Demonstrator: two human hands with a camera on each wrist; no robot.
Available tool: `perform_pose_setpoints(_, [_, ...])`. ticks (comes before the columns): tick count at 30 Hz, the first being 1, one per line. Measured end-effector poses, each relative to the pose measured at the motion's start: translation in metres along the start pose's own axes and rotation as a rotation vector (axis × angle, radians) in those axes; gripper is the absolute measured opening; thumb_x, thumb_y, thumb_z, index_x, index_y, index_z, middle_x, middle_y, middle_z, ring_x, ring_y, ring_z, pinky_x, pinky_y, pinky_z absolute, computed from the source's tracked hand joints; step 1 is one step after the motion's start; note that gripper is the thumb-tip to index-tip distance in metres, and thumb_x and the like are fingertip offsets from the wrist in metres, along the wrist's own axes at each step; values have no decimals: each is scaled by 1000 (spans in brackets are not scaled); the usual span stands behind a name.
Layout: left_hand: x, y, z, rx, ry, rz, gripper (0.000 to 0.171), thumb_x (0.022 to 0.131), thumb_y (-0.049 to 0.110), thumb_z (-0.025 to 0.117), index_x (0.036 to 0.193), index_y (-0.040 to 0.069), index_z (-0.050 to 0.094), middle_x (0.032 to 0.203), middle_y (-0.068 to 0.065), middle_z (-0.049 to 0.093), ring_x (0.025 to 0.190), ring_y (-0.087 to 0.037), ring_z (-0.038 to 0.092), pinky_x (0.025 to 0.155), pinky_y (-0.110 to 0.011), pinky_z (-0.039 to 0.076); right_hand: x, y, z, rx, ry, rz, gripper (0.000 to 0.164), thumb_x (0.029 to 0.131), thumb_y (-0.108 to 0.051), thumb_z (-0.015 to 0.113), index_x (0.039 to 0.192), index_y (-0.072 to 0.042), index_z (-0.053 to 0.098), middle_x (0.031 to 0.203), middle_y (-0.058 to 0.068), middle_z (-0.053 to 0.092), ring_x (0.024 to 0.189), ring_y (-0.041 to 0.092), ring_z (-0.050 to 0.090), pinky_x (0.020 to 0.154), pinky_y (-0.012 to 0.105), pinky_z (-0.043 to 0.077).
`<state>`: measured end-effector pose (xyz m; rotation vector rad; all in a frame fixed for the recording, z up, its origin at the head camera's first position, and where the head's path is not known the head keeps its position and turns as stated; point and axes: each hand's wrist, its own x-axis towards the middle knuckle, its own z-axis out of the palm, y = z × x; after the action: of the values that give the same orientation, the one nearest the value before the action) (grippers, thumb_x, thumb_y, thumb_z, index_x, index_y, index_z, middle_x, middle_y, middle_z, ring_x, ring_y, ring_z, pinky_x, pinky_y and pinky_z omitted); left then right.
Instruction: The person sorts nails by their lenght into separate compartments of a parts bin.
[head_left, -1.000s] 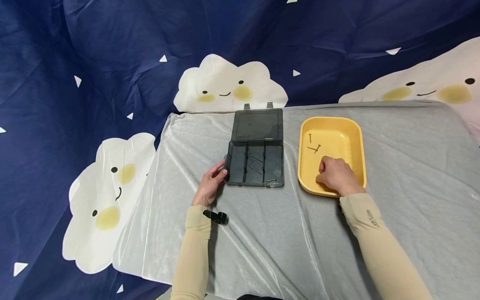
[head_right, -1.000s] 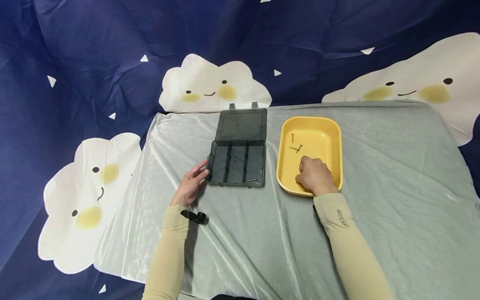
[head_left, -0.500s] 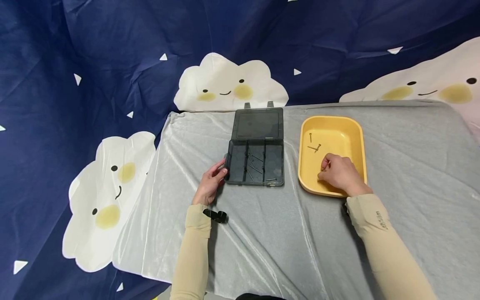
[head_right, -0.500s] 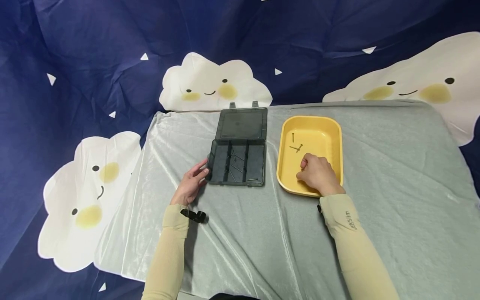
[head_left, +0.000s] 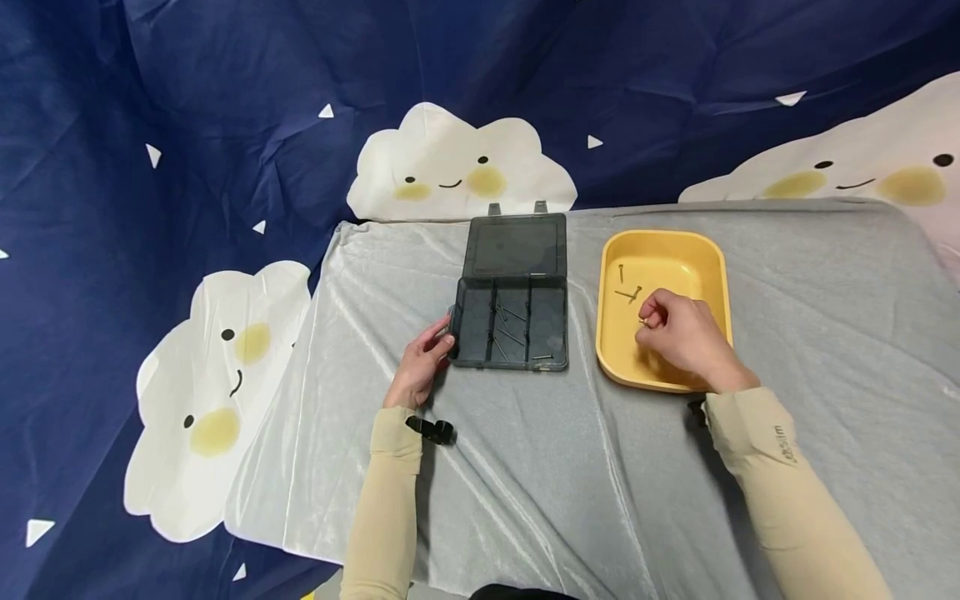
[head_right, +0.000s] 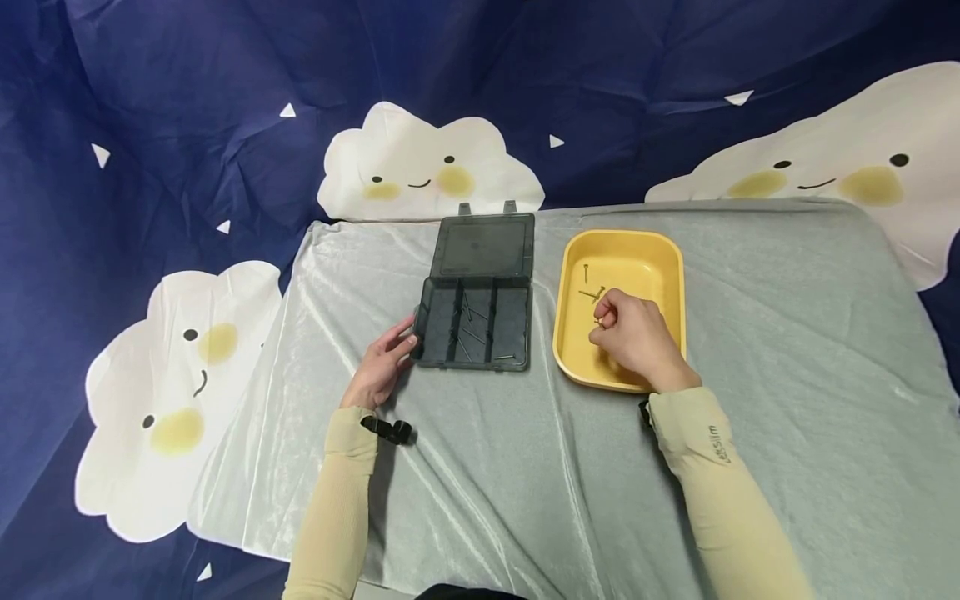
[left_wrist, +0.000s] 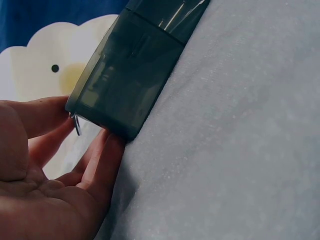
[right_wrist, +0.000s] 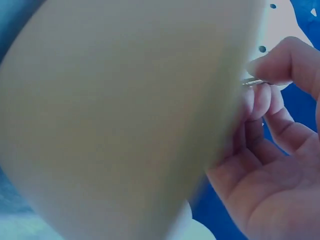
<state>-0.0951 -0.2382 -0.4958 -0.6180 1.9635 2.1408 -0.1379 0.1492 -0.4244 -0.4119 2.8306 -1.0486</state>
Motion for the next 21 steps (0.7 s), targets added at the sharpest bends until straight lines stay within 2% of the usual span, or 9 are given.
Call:
perform_pose_setpoints(5, [1,0,0,-11,4,1,42,97,10,57,138,20,55,129,-14,54,117,-20,51,104,-36,40,-1,-7,-2,16,72,-55,11,78,-6,63,88,-8,60,77,4,59,71,17,50,66,18,34])
perform_pose_setpoints(12, [2,-1,0,-6,24,1,41,97,10,58,137,21,57,116,-7,58,108,-16,54,98,-32,42,1,-13,0,84,148,-148,7,85,-6,67,92,-6,64,79,5,62,71,4,50,65,9,38])
perform_pose_setpoints(21, [3,-1,0,-10,25,0,42,96,10,59,137,20,57,116,-7,58,109,-15,54,96,-30,43,5,-27,10,189,155,-112,10,86,-5,67,95,-4,66,84,7,63,72,1,50,66,8,41])
